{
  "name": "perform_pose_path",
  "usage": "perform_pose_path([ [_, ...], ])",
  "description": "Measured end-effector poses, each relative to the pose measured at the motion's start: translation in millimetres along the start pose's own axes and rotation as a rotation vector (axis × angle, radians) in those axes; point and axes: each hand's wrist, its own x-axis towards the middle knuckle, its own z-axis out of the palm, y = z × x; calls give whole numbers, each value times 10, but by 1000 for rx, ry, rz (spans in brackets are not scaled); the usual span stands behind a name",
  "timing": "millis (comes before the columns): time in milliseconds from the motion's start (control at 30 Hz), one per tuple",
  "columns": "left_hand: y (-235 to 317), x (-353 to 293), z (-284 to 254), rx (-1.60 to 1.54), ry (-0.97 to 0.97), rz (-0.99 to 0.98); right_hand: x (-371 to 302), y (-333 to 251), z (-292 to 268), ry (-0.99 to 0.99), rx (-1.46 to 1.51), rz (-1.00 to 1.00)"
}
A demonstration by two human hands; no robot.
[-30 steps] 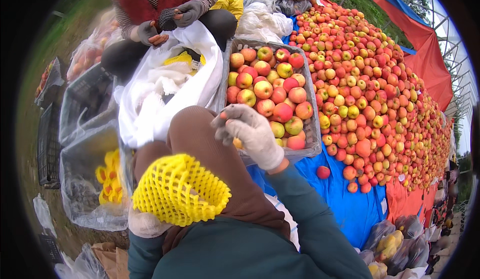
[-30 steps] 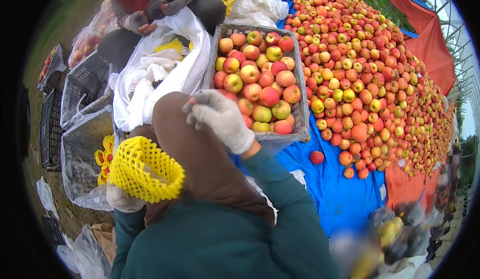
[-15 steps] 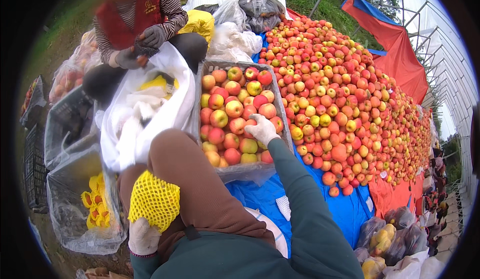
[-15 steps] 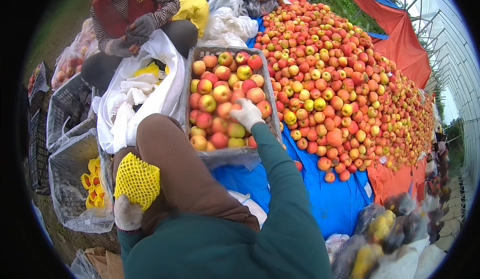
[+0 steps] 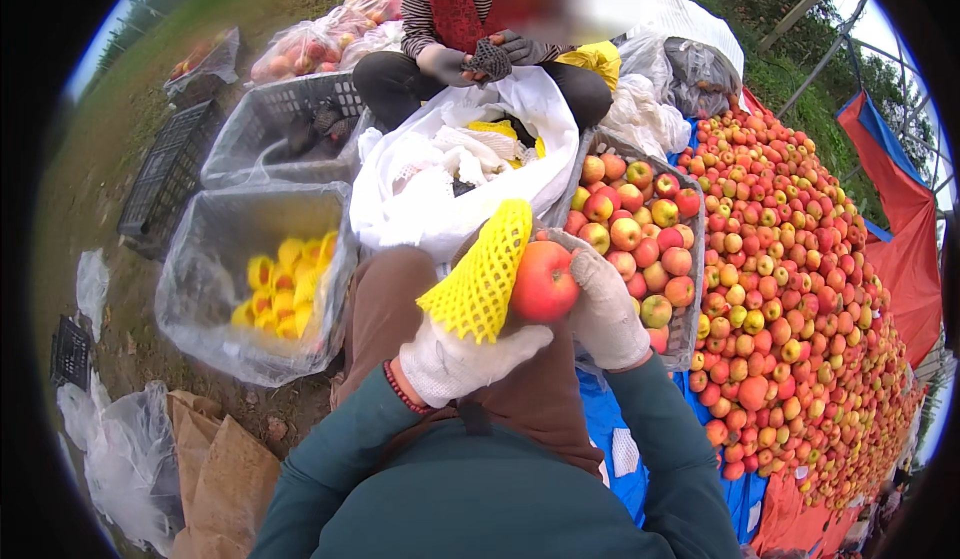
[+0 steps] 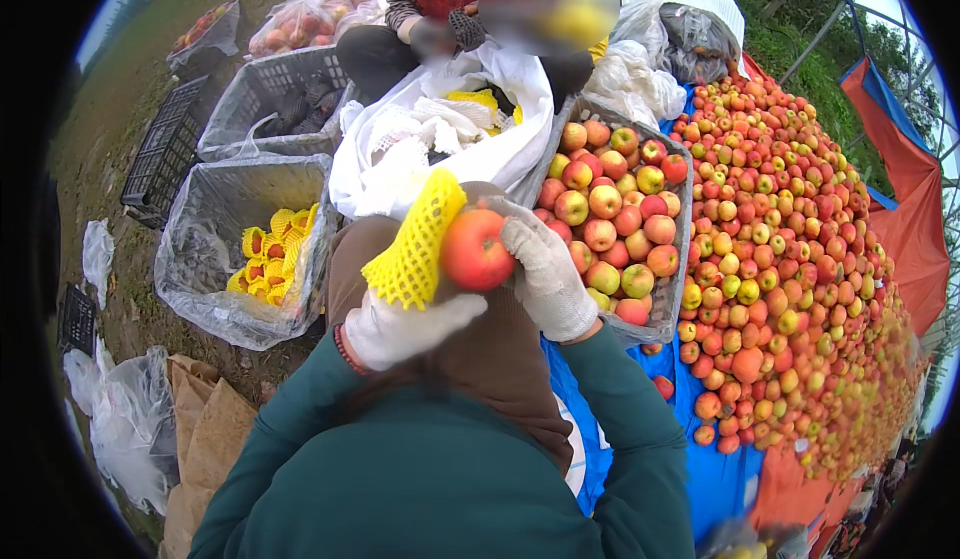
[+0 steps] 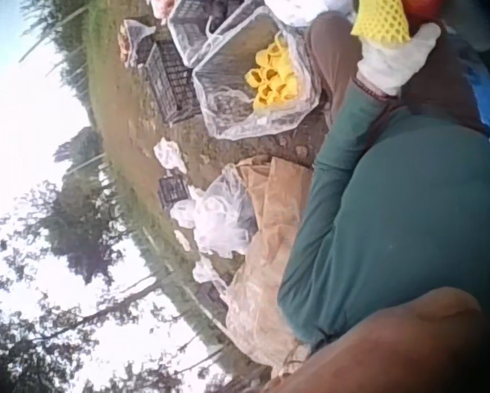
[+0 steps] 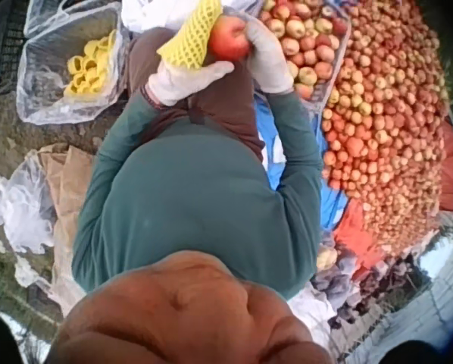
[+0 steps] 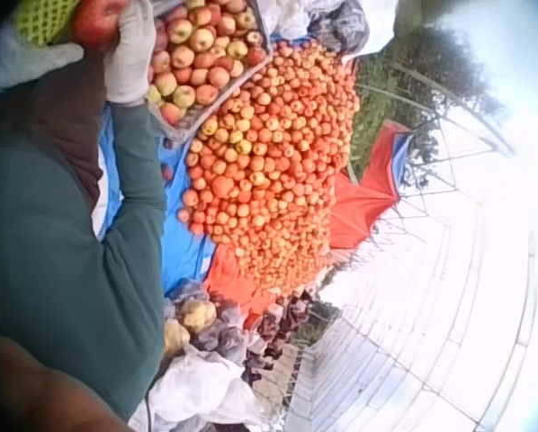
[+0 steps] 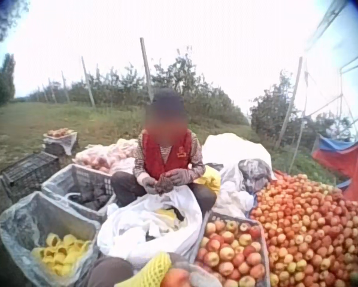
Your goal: The person picks apples from a large pile, places each one into a yellow foam net, and then puts the netted apple into a plastic-lined crate. The process is repeated continuously.
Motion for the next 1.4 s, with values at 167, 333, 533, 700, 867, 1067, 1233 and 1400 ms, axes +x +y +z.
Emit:
perform_pose_path([
  [167,-104,-96,-86,-5,41,-62,46,81,281,3,51,110],
  [333,-78,-151,-215,-177,60,-252,91,142,248,-79,-710,-85],
  [533,-130,-210,-580,-1025,-65,-526,228,-134,296,91,-661,-55],
  [700,-62,-345,-743,-1402,-96,-557,238,351,417,-257,-517,45],
  [867,-179,-476,-820,-1408,-188,-659,69,929,591,-452,0,461],
  [1067,-248,-778,-988,-1335,-260,-776,-24,903,544,-427,287,682],
  [1233,-399,-1042,-845,-1305,-310,-783,50,746,432,-123,122,641],
  [1400,-186,-728,-850,-1173,18,-719,127,314,480,30,-265,290],
])
